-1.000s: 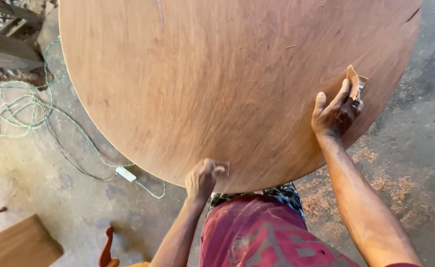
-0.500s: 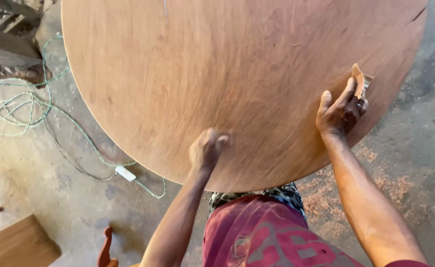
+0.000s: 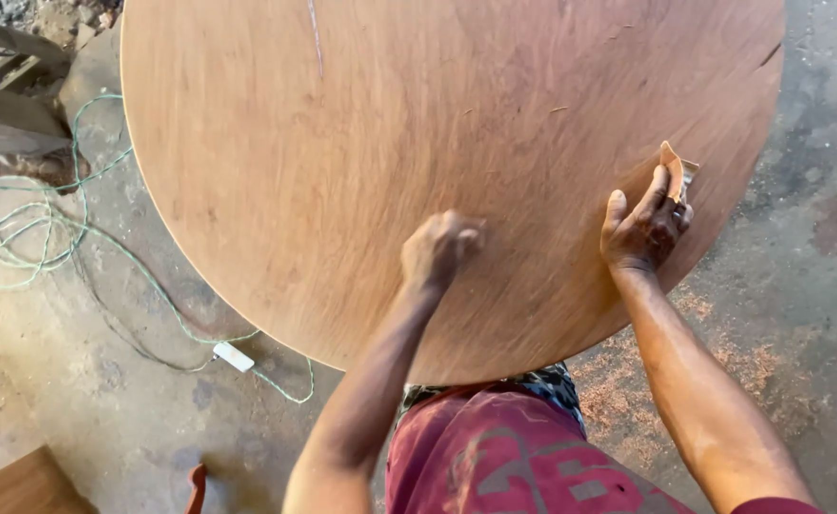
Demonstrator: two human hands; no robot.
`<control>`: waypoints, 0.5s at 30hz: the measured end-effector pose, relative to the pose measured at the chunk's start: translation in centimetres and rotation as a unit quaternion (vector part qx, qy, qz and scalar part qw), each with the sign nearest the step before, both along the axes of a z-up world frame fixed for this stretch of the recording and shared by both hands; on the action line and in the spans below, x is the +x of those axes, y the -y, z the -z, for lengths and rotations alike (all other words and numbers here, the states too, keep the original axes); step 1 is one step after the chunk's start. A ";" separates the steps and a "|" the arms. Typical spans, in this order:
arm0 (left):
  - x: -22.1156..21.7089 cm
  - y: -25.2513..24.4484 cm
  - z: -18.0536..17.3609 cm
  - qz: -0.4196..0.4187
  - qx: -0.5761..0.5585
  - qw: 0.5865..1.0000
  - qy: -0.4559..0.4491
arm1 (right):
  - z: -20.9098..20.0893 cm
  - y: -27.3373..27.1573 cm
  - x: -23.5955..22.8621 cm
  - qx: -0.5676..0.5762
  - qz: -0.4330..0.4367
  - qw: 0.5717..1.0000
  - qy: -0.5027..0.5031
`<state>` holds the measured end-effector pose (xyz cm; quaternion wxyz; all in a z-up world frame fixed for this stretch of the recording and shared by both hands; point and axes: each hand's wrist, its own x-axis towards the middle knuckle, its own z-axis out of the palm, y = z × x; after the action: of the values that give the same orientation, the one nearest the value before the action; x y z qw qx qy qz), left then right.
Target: Sanding a circular wooden tabletop by hand with sandpaper.
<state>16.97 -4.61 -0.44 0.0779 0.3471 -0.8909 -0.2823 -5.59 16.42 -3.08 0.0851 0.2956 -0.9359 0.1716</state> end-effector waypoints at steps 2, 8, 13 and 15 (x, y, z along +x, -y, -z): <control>-2.2 -0.2 0.8 0.014 -0.003 1.000 -0.004 | 0.0 -0.5 -1.1 -0.001 -0.003 1.000 -0.015; 6.2 -1.3 -2.4 0.030 0.049 0.997 0.055 | 0.1 -0.3 -0.2 -0.005 0.000 1.000 -0.003; 0.7 -0.4 -0.3 -0.005 0.016 0.999 -0.037 | 0.2 -0.2 -0.1 0.004 0.003 1.000 0.003; -4.6 0.0 -0.1 -0.017 -0.030 0.999 -0.026 | 0.4 -0.1 -0.6 -0.002 0.004 1.000 -0.014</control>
<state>12.38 -4.58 -0.34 0.1159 0.3518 -0.8908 -0.2633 -6.14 16.49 -3.49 0.0996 0.2937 -0.9355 0.1691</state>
